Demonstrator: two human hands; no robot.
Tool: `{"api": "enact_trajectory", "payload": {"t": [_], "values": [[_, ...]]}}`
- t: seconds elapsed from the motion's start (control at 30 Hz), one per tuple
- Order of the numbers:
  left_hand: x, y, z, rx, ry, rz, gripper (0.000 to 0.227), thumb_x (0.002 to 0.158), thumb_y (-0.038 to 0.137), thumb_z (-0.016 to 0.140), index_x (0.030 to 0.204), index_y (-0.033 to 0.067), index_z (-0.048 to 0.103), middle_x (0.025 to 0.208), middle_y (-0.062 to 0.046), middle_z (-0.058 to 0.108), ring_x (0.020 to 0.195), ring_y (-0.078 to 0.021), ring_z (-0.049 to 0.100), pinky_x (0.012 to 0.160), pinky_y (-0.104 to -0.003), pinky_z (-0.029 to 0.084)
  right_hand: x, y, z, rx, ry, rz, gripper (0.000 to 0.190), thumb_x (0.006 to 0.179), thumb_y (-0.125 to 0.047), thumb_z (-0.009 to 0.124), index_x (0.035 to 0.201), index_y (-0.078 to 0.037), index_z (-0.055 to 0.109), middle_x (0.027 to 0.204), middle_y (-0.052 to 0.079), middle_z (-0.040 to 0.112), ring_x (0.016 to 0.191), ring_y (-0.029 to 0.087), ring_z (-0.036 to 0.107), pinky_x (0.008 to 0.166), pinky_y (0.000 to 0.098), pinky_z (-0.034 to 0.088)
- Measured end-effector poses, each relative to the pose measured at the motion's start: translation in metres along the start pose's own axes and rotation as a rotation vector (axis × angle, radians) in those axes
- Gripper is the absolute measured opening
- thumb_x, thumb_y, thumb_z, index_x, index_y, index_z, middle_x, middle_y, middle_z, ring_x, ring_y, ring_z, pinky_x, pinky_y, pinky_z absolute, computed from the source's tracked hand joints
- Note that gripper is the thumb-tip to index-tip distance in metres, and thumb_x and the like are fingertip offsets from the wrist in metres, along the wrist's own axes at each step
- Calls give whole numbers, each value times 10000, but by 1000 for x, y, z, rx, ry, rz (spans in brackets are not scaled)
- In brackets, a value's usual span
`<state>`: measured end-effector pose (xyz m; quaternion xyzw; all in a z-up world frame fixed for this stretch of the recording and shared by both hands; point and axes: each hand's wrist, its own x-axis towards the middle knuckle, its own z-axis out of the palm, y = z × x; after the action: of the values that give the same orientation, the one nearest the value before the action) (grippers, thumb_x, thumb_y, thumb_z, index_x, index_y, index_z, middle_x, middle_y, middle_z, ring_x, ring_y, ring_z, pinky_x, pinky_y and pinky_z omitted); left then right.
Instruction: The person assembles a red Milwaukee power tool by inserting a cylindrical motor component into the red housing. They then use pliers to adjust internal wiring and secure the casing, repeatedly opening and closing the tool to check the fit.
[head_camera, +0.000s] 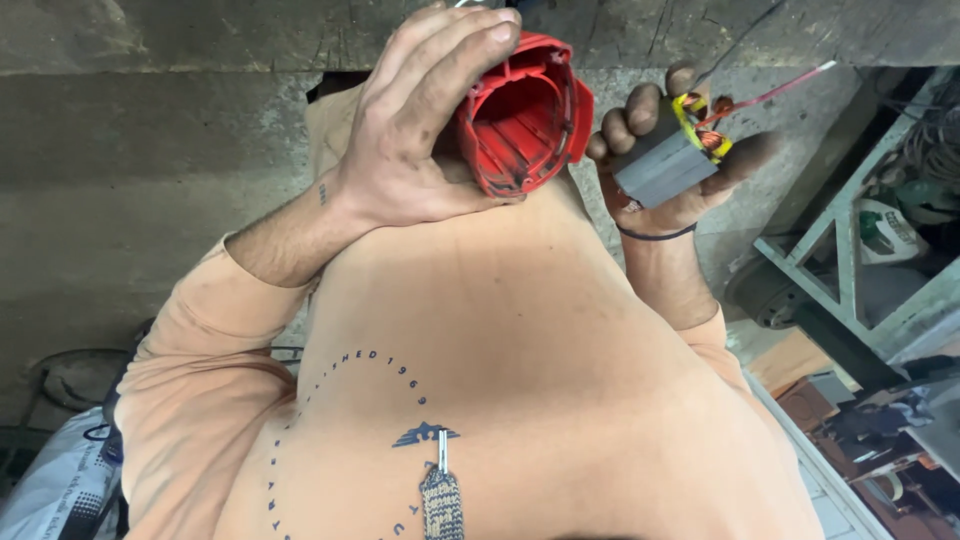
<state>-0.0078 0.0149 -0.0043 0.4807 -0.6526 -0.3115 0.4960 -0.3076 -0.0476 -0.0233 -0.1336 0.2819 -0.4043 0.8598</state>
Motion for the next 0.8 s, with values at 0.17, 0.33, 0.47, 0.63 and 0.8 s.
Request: {"api": "enact_trajectory", "payload": {"t": [0.17, 0.33, 0.47, 0.63, 0.8], "values": [[-1, -2, -1, -51, -12, -26, 1082, 798, 307, 1085, 1591, 90, 383, 1517, -118, 504, 1423, -320, 493, 1241, -445, 421, 0, -8, 10, -20, -109, -90, 935, 857, -768, 642, 1505, -126, 440, 1220, 112, 639, 1122, 235, 631, 975, 403, 531], [-4, -5, -2, -62, -50, -55, 1086, 795, 312, 1080, 1582, 90, 364, 1534, -117, 500, 1442, -321, 475, 1247, -445, 416, -6, -16, 28, -331, -23, -106, 931, 824, -546, 785, 1541, -145, 347, 1199, 56, 568, 1109, 202, 561, 910, 363, 486], [-4, -6, 0, -43, -71, -62, 1073, 796, 323, 1078, 1564, 96, 364, 1536, -114, 498, 1444, -330, 475, 1249, -450, 417, -2, -18, 40, -551, -248, -342, 796, 776, -346, 877, 1439, -244, 448, 1251, 52, 622, 1138, 221, 632, 1097, 461, 500], [-1, -4, 5, -50, -90, -53, 1053, 825, 337, 1052, 1592, 106, 369, 1532, -103, 504, 1432, -322, 497, 1246, -442, 426, 25, -17, 56, -461, -355, -526, 488, 924, -386, 787, 1303, -184, 555, 1106, 152, 699, 1067, 343, 715, 1147, 613, 430], [1, 0, 2, -56, -86, -33, 1033, 851, 320, 1044, 1607, 101, 375, 1532, -114, 517, 1428, -328, 513, 1245, -471, 404, 24, -11, 86, -999, -467, -465, 649, 830, -282, 896, 1378, -259, 550, 1236, 94, 694, 1161, 294, 717, 1259, 530, 266]]}}
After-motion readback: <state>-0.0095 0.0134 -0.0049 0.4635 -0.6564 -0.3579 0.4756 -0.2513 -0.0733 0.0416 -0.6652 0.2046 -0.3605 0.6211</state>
